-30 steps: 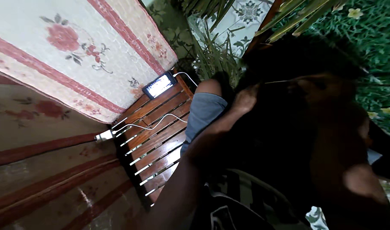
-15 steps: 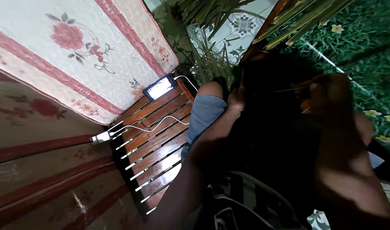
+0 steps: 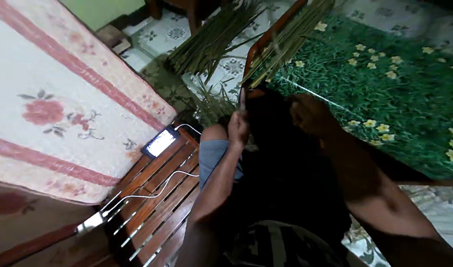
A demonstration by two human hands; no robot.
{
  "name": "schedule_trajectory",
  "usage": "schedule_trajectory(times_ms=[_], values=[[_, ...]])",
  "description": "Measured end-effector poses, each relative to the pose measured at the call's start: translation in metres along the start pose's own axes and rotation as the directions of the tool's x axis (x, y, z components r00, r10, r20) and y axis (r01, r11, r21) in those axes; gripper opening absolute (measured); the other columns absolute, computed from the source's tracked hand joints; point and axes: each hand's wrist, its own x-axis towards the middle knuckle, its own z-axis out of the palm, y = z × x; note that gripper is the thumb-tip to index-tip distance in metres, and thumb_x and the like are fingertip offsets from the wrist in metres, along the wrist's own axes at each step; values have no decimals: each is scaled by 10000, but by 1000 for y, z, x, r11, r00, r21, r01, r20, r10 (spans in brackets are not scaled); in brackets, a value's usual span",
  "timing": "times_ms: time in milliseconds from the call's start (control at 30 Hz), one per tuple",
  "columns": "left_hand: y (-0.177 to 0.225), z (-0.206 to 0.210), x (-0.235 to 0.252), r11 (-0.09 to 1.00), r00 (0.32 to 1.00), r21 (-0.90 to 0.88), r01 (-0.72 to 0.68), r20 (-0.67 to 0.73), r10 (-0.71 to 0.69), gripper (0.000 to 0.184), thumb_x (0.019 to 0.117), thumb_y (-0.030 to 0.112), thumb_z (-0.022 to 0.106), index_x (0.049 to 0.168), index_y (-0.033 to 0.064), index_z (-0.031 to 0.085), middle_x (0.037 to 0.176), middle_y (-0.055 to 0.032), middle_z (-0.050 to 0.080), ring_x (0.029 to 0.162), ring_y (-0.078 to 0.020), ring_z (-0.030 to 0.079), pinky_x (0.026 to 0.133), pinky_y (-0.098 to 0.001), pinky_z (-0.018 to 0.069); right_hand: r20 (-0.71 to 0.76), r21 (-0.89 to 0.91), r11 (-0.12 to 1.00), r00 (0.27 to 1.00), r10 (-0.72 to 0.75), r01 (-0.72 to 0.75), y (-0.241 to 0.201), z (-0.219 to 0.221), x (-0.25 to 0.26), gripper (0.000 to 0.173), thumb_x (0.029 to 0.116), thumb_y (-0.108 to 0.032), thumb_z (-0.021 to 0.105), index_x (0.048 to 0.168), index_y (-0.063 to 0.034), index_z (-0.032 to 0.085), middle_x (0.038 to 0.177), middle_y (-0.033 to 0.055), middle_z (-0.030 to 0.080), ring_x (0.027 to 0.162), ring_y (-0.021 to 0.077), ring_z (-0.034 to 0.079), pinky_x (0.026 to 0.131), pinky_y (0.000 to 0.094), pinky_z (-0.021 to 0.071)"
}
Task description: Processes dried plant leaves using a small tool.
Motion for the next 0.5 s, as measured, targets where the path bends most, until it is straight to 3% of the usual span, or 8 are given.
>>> schedule_trajectory(times_ms=[100, 200, 233, 333, 367, 433, 500], values=[[42, -4, -4, 975, 971, 215, -56, 239, 3, 427, 1096, 306, 462, 1445, 67, 516, 1087, -177, 694, 881, -254, 681, 803, -469, 578, 107, 21, 997, 992, 68, -70, 7, 13, -3, 380, 1107, -228, 351, 1362, -57, 574, 854, 132, 612, 685, 231, 598, 652, 457, 545], [43, 0, -1, 967, 922, 215, -136, 384, 45, 421, 1087, 237, 479, 1482, 92, 502, 1197, -162, 690, 964, -226, 690, 866, -450, 575, 180, 104, 988, 979, 99, -118, 8, 30, -18, 360, 1099, -191, 384, 1344, -24, 589, 833, 116, 616, 660, 194, 582, 625, 407, 536], [36, 0, 1, 965, 911, 209, -156, 408, 59, 411, 1086, 216, 477, 1470, 73, 515, 1198, -167, 689, 977, -226, 689, 882, -451, 572, 189, 156, 980, 978, 91, -122, 8, 36, -25, 356, 1094, -171, 389, 1331, -13, 602, 800, 94, 602, 630, 169, 565, 594, 372, 527], [3, 0, 0, 982, 928, 148, -120, 369, 58, 342, 1075, 186, 512, 1384, 56, 577, 996, -108, 678, 777, -142, 623, 729, -347, 554, 252, 305, 936, 963, 98, -175, 25, 53, -41, 361, 1080, -169, 364, 1311, -28, 604, 727, 4, 550, 570, 88, 524, 556, 276, 501], [-5, -1, -2, 984, 933, 153, -90, 359, 30, 360, 1070, 183, 526, 1408, 70, 570, 989, -111, 683, 749, -142, 619, 707, -342, 553, 259, 332, 924, 960, 104, -190, 31, 58, -45, 365, 1076, -168, 359, 1305, -33, 610, 714, -11, 544, 553, 75, 513, 540, 261, 493], [-11, -3, -8, 980, 935, 195, -47, 354, -25, 422, 1068, 205, 549, 1472, 86, 528, 1097, -145, 700, 812, -176, 660, 770, -373, 575, 302, 329, 918, 946, 120, -221, 37, 60, -49, 386, 1077, -170, 333, 1331, -37, 592, 733, -23, 530, 556, 61, 489, 540, 247, 473], [-11, -5, -10, 969, 928, 239, -68, 371, -27, 456, 1065, 208, 556, 1496, 70, 507, 1227, -177, 691, 992, -232, 697, 908, -433, 568, 330, 312, 915, 932, 150, -257, 32, 57, -52, 380, 1087, -170, 330, 1341, -42, 581, 738, -30, 527, 554, 53, 487, 537, 232, 469]])
